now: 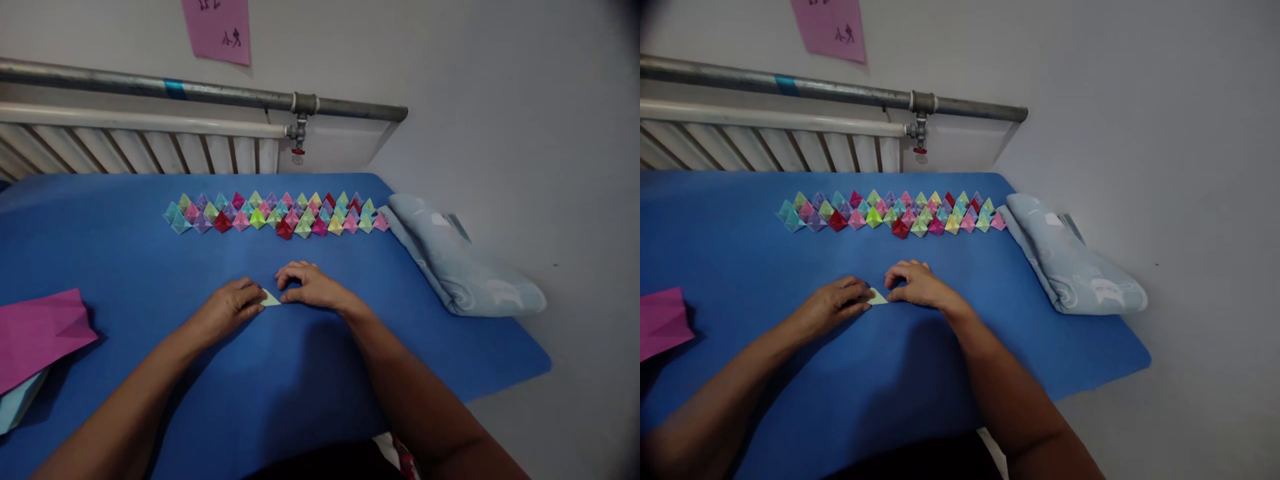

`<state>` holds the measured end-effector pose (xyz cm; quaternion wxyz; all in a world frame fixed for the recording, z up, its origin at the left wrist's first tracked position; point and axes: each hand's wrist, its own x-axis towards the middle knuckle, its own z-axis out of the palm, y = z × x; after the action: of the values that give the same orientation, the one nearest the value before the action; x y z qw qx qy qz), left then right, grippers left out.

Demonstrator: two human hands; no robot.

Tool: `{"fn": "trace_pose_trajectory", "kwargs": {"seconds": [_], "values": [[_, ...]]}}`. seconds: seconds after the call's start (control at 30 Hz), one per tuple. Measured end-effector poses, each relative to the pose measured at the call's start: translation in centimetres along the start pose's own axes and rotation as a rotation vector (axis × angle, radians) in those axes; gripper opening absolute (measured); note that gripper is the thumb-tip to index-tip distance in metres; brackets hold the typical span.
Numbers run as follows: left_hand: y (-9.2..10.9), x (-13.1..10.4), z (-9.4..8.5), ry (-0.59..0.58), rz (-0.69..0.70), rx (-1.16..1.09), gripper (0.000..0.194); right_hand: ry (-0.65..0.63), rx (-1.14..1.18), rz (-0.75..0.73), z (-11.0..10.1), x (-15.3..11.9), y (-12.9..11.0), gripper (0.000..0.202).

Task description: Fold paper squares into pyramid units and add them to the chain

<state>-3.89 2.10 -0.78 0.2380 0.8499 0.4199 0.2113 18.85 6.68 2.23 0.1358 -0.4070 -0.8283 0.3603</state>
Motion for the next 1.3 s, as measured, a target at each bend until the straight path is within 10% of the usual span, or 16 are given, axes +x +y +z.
{"fn": "trace_pose_trajectory", "kwargs": {"seconds": [0.63,0.93,1.3], "values": [[-0.2,0.0,-0.4,0.057,0.019,0.031,0.025,0.075,0.152,0.016,0.2,0.1,0.9,0.013],[1.4,0.2,1.4,0.301,-0.186,0.144,0.022,0.345,0.408,0.174,2.8,0.2,-1.6,0.015],[3.1,0.1,2.4,0.559,-0.352,-0.182,0.02,0.338,-0.025,0.117,4.9,0.2,-3.4,0.007]]}}
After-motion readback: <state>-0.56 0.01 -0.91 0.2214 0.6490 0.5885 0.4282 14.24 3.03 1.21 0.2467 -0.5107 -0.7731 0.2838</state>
